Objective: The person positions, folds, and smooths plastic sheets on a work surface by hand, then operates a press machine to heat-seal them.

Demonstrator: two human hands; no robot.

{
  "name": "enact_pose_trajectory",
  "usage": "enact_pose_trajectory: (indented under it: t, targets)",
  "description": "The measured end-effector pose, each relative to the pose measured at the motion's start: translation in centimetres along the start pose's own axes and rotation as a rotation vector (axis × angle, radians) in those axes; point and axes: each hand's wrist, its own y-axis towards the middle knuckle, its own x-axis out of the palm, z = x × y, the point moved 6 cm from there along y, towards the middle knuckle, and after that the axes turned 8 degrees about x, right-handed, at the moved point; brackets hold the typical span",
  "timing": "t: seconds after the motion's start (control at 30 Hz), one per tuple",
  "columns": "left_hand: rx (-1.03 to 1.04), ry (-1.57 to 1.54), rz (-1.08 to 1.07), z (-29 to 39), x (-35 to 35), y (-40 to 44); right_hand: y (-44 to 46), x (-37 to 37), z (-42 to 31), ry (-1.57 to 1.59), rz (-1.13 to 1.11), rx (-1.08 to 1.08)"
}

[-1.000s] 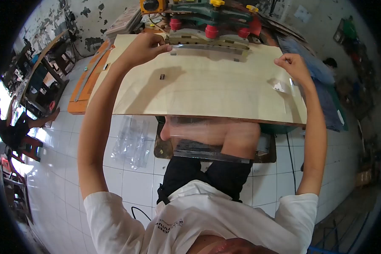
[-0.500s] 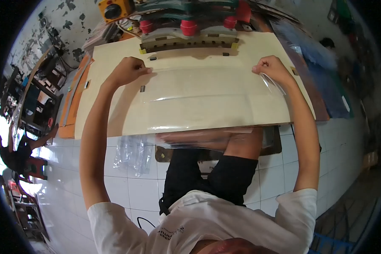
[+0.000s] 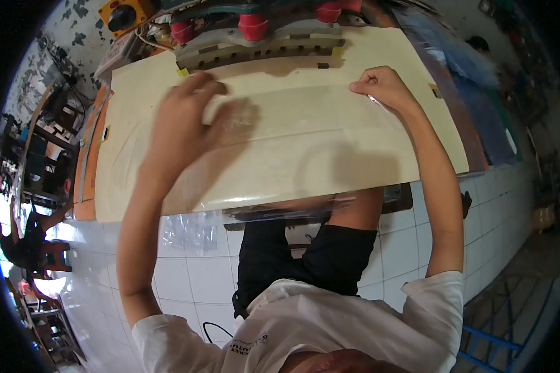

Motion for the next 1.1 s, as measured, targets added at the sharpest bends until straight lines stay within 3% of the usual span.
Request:
enact_pose_trajectory:
  t: [0.17, 0.27, 0.4, 0.47, 0.57, 0.7, 0.77, 0.93, 1.0, 1.03, 1.1]
  targets:
    - [0.192, -0.322, -0.275, 7.1, 8.2, 3.2, -0.3, -0.2, 0.1, 0.027, -0.04, 0.042]
    - [0.285, -0.325, -0.242, 8.3, 13.8, 4.4, -0.4, -0.1, -0.1, 0.065, -0.053, -0.029]
    - [0.242, -0.251, -0.298, 8.0, 16.9, 4.8, -0.7, -2.0, -0.4, -0.051, -0.047, -0.022]
    - [0.21, -0.261, -0.353, 7.5, 17.8, 4.9, -2.2, -4.9, -1.2, -0.354, 0.118, 0.002]
    - [0.18, -0.254, -0.37, 6.9, 18.3, 5.4, -3.6, -9.6, -2.1, -0.436, 0.175, 0.091]
    - [0.182, -0.242, -0.407, 6.2, 18.8, 6.3, -3.4, -14.4, 2.0, -0.195, 0.068, 0.18]
    - [0.174, -0.246, -0.391, 6.0, 18.9, 6.4, -3.9, -15.7, 2.0, -0.152, 0.094, -0.008]
    - [0.199, -0.25, -0.314, 6.1, 18.4, 6.0, -8.3, -15.5, -1.5, -0.293, 0.273, -0.074]
    - [0.2, -0.268, -0.309, 6.2, 18.2, 6.1, -11.3, -13.9, -4.2, -0.437, 0.506, -0.137]
    - [0.203, -0.261, -0.3, 6.2, 18.0, 6.1, -12.7, -12.9, -5.3, -0.441, 0.502, -0.129]
    - [0.206, -0.259, -0.293, 6.3, 17.8, 6.1, -16.0, -10.2, -8.7, -0.775, 0.605, -0.352]
